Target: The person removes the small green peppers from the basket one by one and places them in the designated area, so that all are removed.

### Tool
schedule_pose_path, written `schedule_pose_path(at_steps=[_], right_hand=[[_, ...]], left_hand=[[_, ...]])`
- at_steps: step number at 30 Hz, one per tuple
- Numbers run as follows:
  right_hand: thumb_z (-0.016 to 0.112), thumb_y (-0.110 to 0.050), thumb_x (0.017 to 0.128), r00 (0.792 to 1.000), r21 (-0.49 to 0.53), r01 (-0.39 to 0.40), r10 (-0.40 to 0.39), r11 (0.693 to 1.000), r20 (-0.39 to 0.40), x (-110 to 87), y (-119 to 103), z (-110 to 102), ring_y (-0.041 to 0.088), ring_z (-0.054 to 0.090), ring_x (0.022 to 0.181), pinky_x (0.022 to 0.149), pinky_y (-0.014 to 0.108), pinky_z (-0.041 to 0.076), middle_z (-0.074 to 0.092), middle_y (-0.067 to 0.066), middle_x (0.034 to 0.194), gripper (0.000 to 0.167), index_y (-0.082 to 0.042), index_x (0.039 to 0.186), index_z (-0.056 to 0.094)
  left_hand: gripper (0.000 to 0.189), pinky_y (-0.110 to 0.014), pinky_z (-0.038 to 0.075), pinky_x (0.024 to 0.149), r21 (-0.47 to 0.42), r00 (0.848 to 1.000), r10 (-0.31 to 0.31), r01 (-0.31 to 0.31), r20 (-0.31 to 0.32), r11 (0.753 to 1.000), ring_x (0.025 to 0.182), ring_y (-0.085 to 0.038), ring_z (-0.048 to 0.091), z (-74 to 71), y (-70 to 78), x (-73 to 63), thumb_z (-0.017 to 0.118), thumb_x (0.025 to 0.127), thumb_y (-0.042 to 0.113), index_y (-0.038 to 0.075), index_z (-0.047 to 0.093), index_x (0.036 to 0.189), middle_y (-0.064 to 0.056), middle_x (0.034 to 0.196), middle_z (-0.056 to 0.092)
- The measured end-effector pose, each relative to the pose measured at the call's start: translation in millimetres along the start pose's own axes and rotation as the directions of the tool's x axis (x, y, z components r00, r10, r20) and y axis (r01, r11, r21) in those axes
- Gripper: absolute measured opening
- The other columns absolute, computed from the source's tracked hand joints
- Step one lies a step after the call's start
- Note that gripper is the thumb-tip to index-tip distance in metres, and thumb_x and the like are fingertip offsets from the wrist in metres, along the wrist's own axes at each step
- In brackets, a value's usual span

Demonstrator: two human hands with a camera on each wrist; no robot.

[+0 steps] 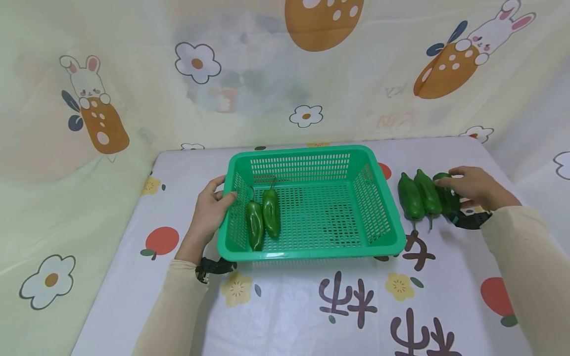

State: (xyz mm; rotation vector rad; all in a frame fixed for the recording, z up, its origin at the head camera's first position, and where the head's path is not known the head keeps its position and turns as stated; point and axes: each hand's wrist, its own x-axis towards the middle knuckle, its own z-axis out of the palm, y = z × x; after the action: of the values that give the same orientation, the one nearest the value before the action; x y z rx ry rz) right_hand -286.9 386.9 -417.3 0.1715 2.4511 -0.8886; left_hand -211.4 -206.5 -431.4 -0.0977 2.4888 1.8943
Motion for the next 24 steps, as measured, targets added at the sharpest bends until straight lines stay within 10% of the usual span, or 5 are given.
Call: schedule_pose_path(at_steps=[12, 24], right_hand=[[0.047, -0.065, 0.101, 0.997, -0.171, 0.005, -0.019, 0.985, -0.079, -10.0, -17, -2, 0.068, 0.029, 0.132, 0.098, 0.075, 0.049, 0.014, 0.051, 0.150, 0.107, 0.018, 0.156, 0.008], [0.054, -0.057, 0.101, 0.937, -0.129, 0.191, -0.219, 0.973, -0.272, -44.9, -142, 29, 0.061, 0.045, 0.127, 0.097, 0.078, 0.047, 0.039, 0.040, 0.151, 0.092, -0.002, 0.165, 0.018]], left_hand=[[0.059, -0.037, 0.067, 0.065, -0.007, 1.000, 0.001, -0.001, 0.005, 1.000, 0.083, -0.035, 0.077, 1.4, 4.2, -0.3, 0.057, 0.104, 0.017, 0.009, 0.038, 0.159, -0.027, 0.118, 0.071], [0.057, -0.038, 0.067, 0.065, 0.002, 1.000, 0.013, -0.013, -0.015, 1.000, 0.083, -0.036, 0.078, 0.7, 1.4, 0.6, 0.057, 0.104, 0.015, 0.008, 0.039, 0.158, -0.026, 0.118, 0.072]])
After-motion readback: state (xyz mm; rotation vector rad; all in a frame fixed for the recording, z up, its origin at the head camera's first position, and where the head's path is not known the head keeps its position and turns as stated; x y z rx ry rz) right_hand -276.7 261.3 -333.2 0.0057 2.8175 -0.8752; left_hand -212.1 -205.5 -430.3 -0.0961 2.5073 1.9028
